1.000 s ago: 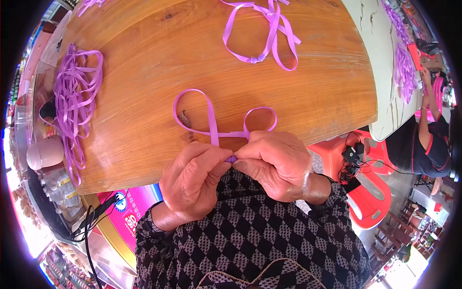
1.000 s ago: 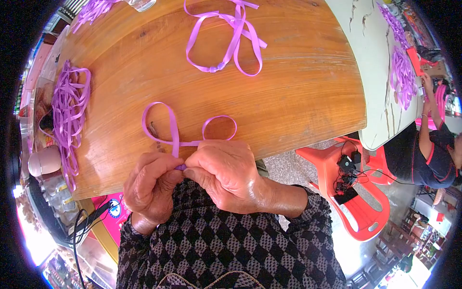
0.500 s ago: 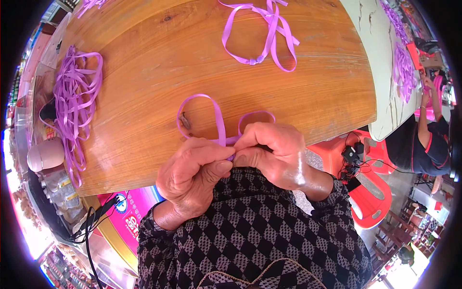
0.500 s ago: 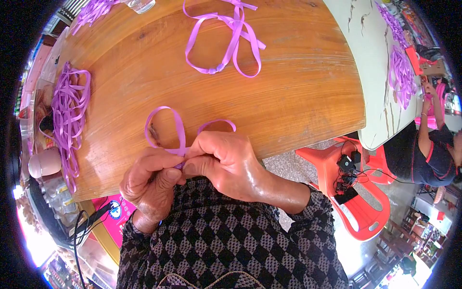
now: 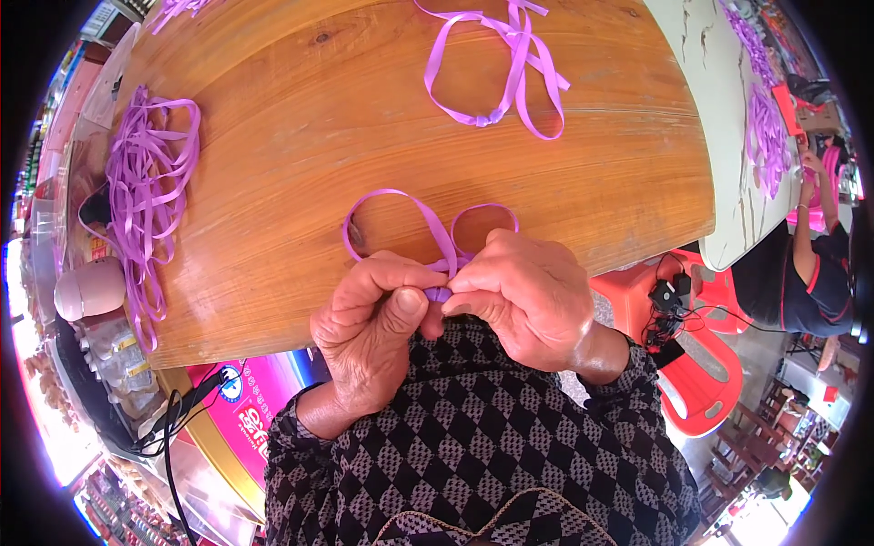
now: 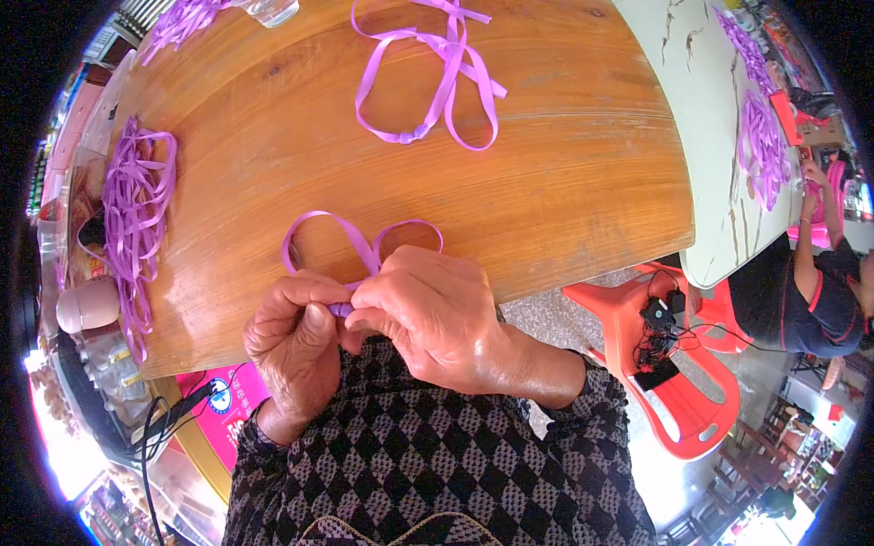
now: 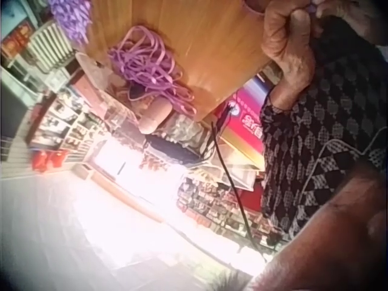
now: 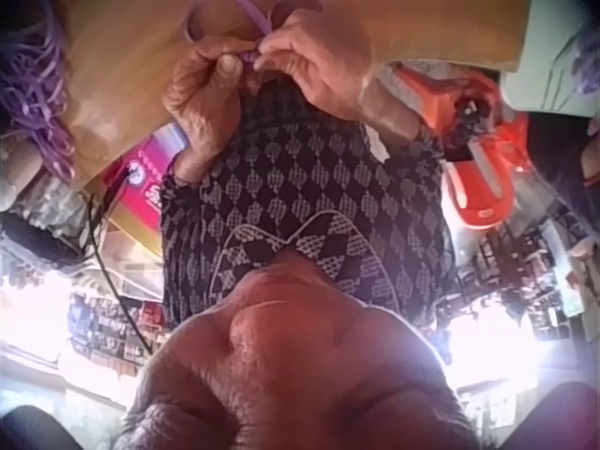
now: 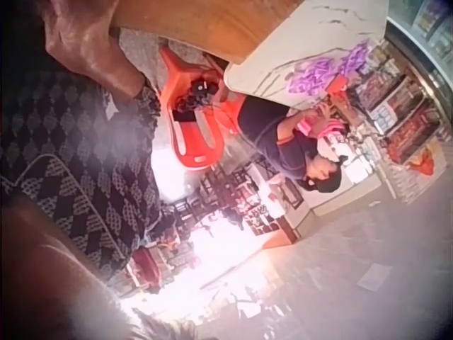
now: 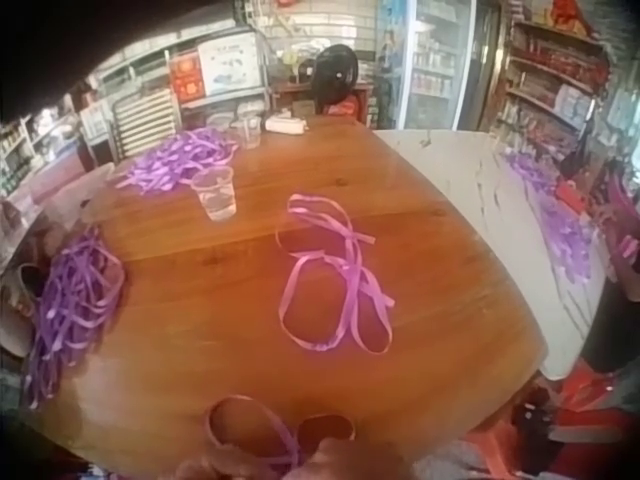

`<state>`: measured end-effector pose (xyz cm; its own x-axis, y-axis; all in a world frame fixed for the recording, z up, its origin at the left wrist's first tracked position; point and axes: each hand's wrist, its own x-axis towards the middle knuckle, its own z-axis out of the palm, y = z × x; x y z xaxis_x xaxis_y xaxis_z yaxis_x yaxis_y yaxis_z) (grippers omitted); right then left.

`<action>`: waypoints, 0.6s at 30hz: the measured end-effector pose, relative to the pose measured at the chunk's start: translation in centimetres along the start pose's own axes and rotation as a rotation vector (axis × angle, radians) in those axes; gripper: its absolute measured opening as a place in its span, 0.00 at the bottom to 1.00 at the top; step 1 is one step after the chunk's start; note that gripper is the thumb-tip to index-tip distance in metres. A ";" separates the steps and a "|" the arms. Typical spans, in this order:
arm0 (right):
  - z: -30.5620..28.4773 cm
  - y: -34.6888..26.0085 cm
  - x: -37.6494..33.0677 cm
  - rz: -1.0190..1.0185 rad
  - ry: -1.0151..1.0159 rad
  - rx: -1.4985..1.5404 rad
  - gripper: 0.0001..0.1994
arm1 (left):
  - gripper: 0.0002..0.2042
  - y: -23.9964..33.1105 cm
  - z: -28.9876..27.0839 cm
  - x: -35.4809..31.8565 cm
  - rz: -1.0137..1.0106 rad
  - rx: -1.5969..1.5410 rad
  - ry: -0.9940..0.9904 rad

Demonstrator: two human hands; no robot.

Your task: The person ties a series of knots in a purple ribbon by hand, pulling the ribbon taut to secure each knot before setting it aside on the table.

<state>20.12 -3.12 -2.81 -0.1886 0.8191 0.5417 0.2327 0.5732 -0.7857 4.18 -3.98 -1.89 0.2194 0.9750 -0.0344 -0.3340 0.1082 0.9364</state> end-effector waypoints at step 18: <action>0.1 -0.1 -0.3 0.054 -0.077 0.160 0.12 | 0.07 -0.5 -0.2 -0.9 0.061 0.150 -0.060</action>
<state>20.09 -3.41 -2.86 -0.2534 0.8412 0.4776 0.0908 0.5123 -0.8540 3.98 -4.87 -2.35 0.2587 0.9651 0.0412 -0.2087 0.0142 0.9779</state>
